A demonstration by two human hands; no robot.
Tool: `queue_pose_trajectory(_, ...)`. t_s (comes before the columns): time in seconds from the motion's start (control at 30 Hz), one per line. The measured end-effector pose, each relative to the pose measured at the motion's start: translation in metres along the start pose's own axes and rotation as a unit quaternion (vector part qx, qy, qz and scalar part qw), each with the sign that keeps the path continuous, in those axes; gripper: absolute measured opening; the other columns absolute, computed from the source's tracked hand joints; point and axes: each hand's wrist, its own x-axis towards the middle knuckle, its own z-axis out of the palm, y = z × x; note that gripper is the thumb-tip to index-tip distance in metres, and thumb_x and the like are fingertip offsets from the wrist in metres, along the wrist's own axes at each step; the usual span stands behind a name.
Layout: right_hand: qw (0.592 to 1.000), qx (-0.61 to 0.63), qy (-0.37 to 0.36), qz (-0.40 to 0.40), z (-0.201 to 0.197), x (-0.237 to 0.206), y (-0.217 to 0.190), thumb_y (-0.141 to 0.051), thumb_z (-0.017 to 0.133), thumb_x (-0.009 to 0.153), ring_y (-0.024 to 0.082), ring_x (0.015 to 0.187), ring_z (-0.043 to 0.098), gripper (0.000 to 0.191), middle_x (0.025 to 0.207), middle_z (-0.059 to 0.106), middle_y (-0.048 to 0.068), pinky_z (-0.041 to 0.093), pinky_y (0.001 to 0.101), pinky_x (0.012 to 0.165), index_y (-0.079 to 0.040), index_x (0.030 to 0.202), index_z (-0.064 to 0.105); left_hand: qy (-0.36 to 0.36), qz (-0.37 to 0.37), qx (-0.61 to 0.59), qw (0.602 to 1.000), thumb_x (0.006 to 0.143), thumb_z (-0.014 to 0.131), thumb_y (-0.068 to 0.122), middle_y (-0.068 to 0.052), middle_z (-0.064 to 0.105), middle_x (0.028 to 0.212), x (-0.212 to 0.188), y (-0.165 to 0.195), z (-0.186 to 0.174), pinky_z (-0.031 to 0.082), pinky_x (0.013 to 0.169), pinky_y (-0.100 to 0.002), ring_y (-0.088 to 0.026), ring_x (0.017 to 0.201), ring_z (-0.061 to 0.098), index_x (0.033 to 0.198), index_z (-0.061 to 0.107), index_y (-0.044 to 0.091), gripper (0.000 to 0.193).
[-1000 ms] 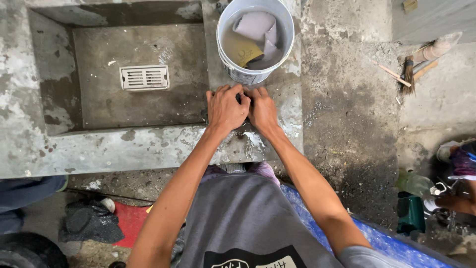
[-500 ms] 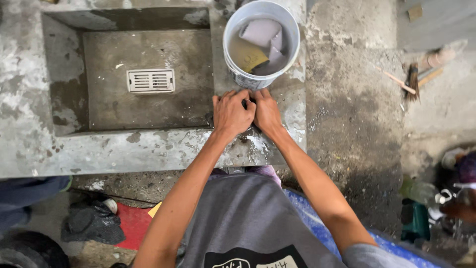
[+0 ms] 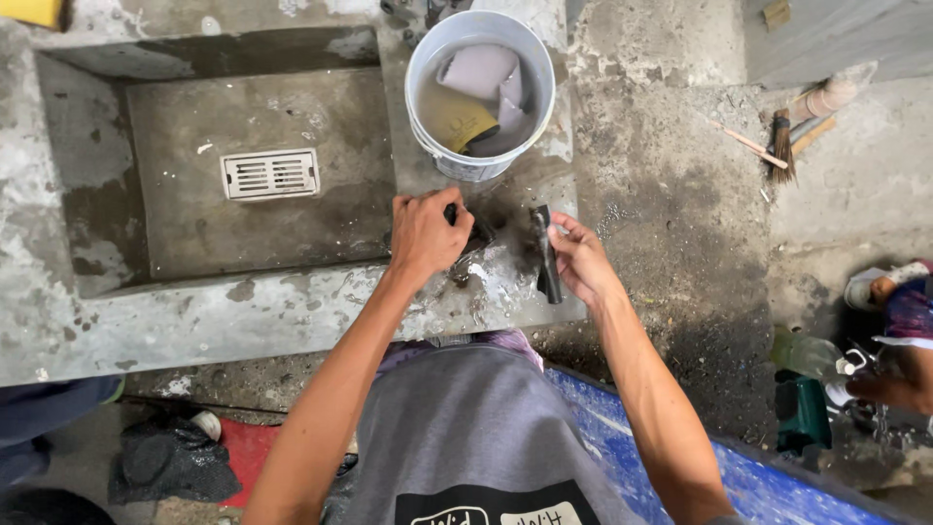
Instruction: The person scrubs a small dark metal part with a sponge at a concrete washbasin, repeatedly rinsing it in a bucket of water and wiping it on the basin edge. The person turns the part over to clean different sides and continues scrubbing until the end of the clip.
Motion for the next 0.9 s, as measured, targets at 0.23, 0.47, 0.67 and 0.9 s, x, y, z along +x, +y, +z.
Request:
queue_pose_trajectory(0.23, 0.997, 0.075, -0.014, 0.015, 0.003, -0.02, -0.003, 0.001, 0.05, 0.097, 0.018, 0.08, 0.069, 0.036, 0.113, 0.072, 0.016, 0.058, 0.0342, 0.076, 0.001, 0.132, 0.061, -0.028, -0.035, -0.05, 0.998, 0.088, 0.065, 0.024, -0.014, 0.073, 0.078, 0.002, -0.013, 0.003, 0.049, 0.081, -0.039, -0.03, 0.068, 0.067, 0.089, 0.072, 0.01, 0.015)
queue_pose_trajectory(0.47, 0.993, 0.11, -0.037, 0.007, 0.003, -0.023, -0.01, -0.01, 0.054, 0.107, 0.021, 0.085, 0.071, 0.024, 0.103, 0.071, 0.014, 0.059, 0.0358, 0.079, 0.005, 0.123, 0.063, -0.02, -0.074, -0.245, 0.967, 0.095, 0.064, 0.022, -0.004, 0.056, 0.072, -0.027, -0.086, -0.018, 0.042, 0.065, -0.033, -0.014, 0.071, 0.05, 0.092, 0.061, 0.004, 0.018)
queue_pose_trajectory(0.67, 0.994, 0.106, -0.026, 0.019, 0.018, -0.028, -0.021, -0.008, 0.058, 0.105, 0.018, 0.086, 0.072, 0.022, 0.102, 0.073, 0.011, 0.058, 0.0329, 0.081, 0.004, 0.122, 0.064, 0.047, -0.094, -0.283, 0.953, 0.089, 0.065, 0.012, -0.003, 0.056, 0.083, -0.092, -0.133, 0.009, 0.044, 0.075, -0.036, -0.014, 0.079, 0.052, 0.09, 0.055, 0.005, 0.012)
queue_pose_trajectory(0.9, 0.998, 0.027, -0.048, 0.005, 0.057, -0.036, -0.035, -0.007, 0.06, 0.101, 0.015, 0.094, 0.071, 0.025, 0.107, 0.075, 0.008, 0.055, 0.0327, 0.091, 0.003, 0.123, 0.065, 0.174, -0.051, -0.292, 0.939, 0.089, 0.06, -0.002, -0.008, 0.063, 0.085, -0.132, -0.126, 0.052, 0.035, 0.125, -0.052, -0.02, 0.087, 0.063, 0.087, 0.053, 0.003, 0.01)
